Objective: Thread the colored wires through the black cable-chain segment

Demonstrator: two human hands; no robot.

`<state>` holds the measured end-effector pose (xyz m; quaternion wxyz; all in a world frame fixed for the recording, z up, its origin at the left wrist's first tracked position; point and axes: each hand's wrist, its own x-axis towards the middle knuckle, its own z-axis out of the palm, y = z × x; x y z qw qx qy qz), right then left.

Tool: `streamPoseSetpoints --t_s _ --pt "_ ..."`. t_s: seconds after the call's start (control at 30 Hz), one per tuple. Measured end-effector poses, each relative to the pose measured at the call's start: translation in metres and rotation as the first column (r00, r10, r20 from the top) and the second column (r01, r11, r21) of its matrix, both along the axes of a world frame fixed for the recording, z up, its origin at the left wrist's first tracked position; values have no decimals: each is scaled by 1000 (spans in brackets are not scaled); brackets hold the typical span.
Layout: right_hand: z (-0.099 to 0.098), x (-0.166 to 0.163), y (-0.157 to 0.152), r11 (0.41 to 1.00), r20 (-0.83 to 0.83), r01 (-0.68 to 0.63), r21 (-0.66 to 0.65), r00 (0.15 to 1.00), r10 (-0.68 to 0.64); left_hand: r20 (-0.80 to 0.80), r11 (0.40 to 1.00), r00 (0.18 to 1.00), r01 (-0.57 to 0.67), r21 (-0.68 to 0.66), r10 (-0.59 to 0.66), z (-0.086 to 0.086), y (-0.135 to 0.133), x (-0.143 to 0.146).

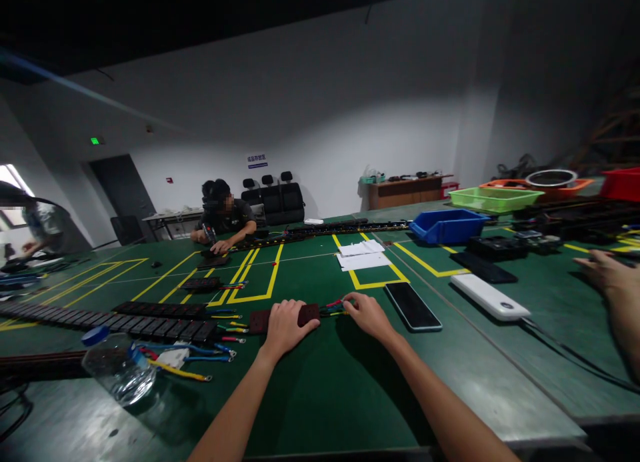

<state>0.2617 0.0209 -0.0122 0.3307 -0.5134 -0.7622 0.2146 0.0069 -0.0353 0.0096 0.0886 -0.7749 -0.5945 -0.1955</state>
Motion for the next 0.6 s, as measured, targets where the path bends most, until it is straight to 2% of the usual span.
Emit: streamPoseSetpoints --t_s 0.3,0.47,0.6 --pt "-8 -6 3 993 7 73 -92 997 -73 -19 1000 1000 -7 16 8 -2 0 1" --pt "2 8 9 992 112 -25 -122 993 38 41 1000 999 7 -16 -7 -4 0 1" --pt "5 22 6 991 201 -14 -135 979 42 73 998 997 -13 -62 18 -2 -2 2"
